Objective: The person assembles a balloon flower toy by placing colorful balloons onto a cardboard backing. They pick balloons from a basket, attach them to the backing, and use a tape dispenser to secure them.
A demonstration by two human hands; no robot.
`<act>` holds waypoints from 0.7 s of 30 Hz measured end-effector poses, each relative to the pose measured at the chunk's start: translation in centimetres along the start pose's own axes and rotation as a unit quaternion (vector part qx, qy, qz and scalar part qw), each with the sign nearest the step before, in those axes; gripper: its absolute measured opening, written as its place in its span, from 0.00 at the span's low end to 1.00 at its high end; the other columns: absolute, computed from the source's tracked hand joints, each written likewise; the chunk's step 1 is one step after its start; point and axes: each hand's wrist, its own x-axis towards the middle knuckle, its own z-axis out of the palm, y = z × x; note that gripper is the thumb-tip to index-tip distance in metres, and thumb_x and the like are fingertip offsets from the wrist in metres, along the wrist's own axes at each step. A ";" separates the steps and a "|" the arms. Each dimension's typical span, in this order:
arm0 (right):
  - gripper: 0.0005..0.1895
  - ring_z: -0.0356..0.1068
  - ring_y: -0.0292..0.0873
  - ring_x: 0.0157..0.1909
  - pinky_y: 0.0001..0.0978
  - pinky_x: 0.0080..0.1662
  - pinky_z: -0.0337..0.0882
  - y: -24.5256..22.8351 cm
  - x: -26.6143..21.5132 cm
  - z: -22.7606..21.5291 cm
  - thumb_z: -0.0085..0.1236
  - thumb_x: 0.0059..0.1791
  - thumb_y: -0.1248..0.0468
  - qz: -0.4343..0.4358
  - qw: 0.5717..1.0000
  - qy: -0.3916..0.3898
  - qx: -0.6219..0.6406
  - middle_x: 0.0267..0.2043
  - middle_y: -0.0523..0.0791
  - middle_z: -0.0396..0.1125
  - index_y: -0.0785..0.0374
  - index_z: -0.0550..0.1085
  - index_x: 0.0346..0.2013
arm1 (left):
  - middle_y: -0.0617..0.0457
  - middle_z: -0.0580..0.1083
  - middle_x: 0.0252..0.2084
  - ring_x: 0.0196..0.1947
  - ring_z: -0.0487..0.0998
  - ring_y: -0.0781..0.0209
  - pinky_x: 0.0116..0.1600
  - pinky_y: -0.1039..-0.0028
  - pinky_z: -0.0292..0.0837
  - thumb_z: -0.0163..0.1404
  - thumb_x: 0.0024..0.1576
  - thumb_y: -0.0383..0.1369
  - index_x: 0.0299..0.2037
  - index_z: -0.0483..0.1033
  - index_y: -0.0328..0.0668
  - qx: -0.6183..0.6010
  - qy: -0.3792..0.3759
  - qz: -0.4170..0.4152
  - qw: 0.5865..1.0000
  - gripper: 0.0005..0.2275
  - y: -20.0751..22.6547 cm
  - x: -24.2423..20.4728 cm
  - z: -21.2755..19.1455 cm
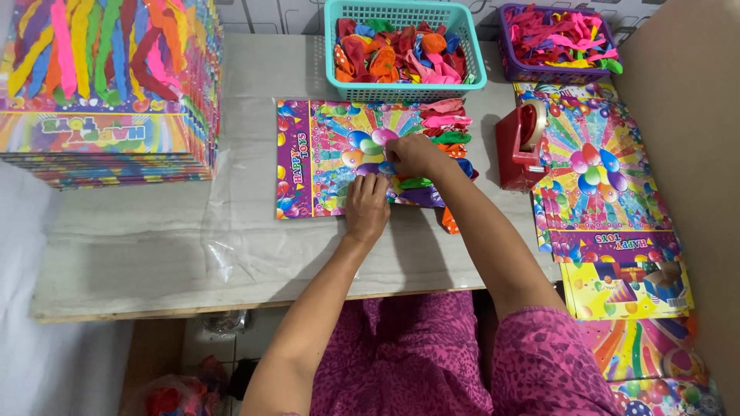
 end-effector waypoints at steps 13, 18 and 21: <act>0.12 0.78 0.53 0.39 0.49 0.46 0.76 -1.5 -1.4 -2.2 0.49 0.48 0.69 -0.043 0.998 0.043 -0.011 0.32 0.43 0.76 0.55 0.75 0.43 | 0.51 0.65 0.36 0.40 0.71 0.49 0.47 0.62 0.71 0.69 0.31 0.22 0.38 0.69 0.42 -0.018 0.004 0.008 1.000 0.26 0.2 0.6 -1.9; 0.11 0.77 0.55 0.40 0.53 0.46 0.76 -1.3 -1.3 -2.1 0.51 0.47 0.68 -0.056 0.997 0.018 0.043 0.31 0.44 0.76 0.56 0.73 0.44 | 0.52 0.64 0.35 0.39 0.71 0.49 0.47 0.63 0.71 0.69 0.30 0.22 0.37 0.68 0.44 -0.018 0.015 0.017 1.000 0.26 0.0 0.5 -1.7; 0.12 0.78 0.53 0.39 0.50 0.45 0.76 -1.5 -1.2 -2.5 0.52 0.46 0.70 -0.052 0.998 0.039 -0.003 0.30 0.43 0.76 0.55 0.74 0.43 | 0.51 0.64 0.34 0.39 0.71 0.48 0.46 0.63 0.72 0.68 0.30 0.21 0.36 0.68 0.43 -0.027 0.020 0.019 0.999 0.25 0.0 0.5 -1.5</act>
